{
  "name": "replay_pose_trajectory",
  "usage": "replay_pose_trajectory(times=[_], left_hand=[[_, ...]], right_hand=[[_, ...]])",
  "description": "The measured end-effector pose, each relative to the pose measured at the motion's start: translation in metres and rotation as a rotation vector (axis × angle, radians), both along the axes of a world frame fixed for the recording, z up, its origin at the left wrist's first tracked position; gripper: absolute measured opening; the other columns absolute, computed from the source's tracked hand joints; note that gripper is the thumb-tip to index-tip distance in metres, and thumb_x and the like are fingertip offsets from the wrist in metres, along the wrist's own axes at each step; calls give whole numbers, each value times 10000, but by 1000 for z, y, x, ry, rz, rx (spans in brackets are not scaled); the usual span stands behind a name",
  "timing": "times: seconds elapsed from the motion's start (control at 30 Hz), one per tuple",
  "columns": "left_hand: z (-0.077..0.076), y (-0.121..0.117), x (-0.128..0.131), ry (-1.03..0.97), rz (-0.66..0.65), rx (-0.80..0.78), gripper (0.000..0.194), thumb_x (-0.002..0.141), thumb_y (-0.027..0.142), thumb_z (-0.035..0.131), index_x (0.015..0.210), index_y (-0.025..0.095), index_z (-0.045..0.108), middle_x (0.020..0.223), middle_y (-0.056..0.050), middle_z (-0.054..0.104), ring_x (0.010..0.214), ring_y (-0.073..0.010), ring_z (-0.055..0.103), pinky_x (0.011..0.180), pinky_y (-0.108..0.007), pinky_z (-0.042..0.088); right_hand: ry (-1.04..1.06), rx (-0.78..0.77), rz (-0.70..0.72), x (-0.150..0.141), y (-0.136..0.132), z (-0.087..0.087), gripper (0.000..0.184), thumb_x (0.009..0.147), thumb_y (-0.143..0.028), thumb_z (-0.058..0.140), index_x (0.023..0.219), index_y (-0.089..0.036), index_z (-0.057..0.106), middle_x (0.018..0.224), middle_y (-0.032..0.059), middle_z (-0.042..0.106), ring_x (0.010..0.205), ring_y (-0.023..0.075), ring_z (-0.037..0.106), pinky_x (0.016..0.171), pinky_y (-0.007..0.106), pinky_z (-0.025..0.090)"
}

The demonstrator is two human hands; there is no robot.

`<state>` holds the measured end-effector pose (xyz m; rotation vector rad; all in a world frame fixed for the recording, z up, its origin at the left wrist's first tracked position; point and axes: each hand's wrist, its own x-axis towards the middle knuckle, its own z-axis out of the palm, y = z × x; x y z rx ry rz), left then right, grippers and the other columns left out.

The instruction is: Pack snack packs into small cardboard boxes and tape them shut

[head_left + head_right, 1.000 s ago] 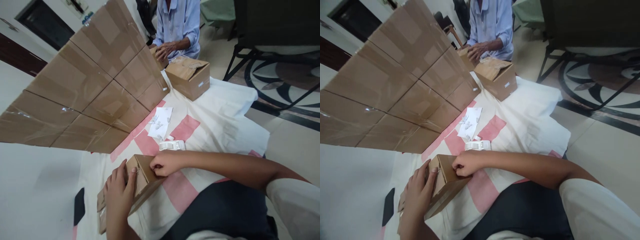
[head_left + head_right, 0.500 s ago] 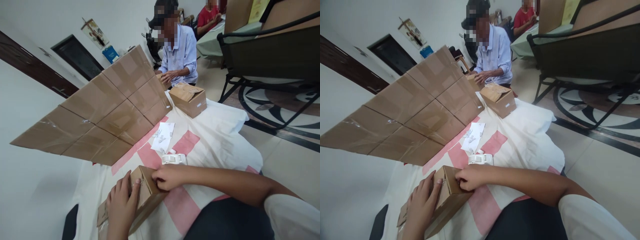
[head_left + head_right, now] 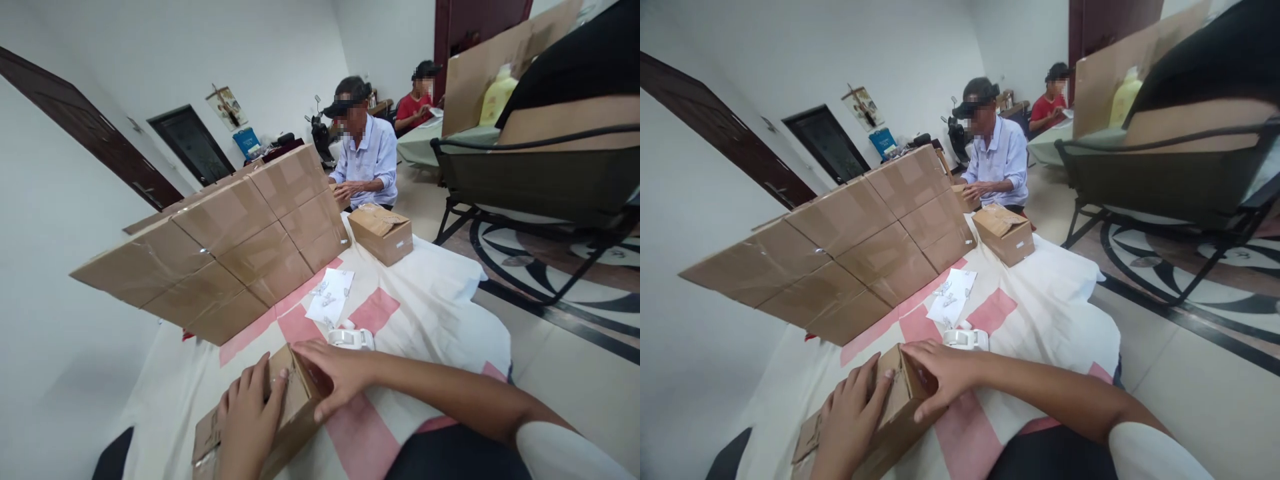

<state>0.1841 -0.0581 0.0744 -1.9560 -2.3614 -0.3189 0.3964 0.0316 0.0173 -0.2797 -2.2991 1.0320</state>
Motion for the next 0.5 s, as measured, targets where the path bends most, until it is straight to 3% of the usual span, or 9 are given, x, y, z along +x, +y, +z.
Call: replay_pose_trajectory(times=[0.1, 0.17, 0.27, 0.33, 0.4, 0.43, 0.5], left_hand=[[1, 0, -6, -93, -76, 50, 480, 926, 536, 446, 1296, 271, 603, 1263, -74, 676, 1166, -343, 576, 1053, -576, 348], [4, -5, -14, -208, -180, 167, 424, 935, 521, 471, 1247, 276, 620, 1238, -71, 676, 1165, -317, 582, 1041, -547, 388], [10, -18, -27, -308, -283, 590, 294, 943, 426, 522, 1122, 237, 659, 1172, -95, 658, 1145, -286, 583, 1009, -481, 443], [7, -27, -37, -304, -238, 918, 198, 925, 345, 570, 1026, 208, 671, 1095, -105, 658, 1105, -281, 596, 995, -462, 455], [-6, -33, -49, -317, -128, 1136, 147, 905, 305, 596, 968, 190, 663, 1004, -101, 660, 1025, -272, 621, 953, -445, 478], [-17, -34, -56, -341, -69, 1172, 144, 905, 306, 590, 951, 186, 655, 970, -95, 659, 989, -267, 630, 930, -434, 490], [-47, -32, -70, -420, 40, 1079, 171, 914, 331, 545, 918, 190, 641, 929, -81, 659, 937, -258, 640, 894, -414, 508]], right_hand=[[-68, -49, -53, -9, -9, -1, 1442, 527, -540, 903, 1622, -183, 36, 1538, 220, 300, 1424, 369, 370, 1146, 458, 377], [-51, -58, -117, -12, -19, 1, 1444, 464, -530, 920, 1615, -216, 107, 1455, 185, 356, 1352, 345, 452, 1103, 433, 428], [50, -1, -256, -1, -37, 11, 1252, 428, -515, 922, 1512, -234, 362, 1382, 156, 384, 1302, 340, 483, 1076, 435, 451], [124, 29, -385, 21, -49, 24, 1113, 464, -507, 909, 1433, -240, 430, 1374, 152, 389, 1283, 345, 487, 1033, 436, 483], [234, 38, -560, 55, -62, 38, 1019, 560, -488, 873, 1427, -256, 391, 1356, 141, 413, 1237, 323, 512, 948, 407, 530], [295, 71, -698, 74, -67, 45, 966, 626, -483, 840, 1439, -264, 366, 1368, 138, 418, 1254, 324, 500, 963, 417, 524], [412, 186, -1016, 114, -76, 52, 902, 698, -486, 793, 1450, -251, 353, 1369, 137, 425, 1273, 335, 491, 1039, 483, 476]])
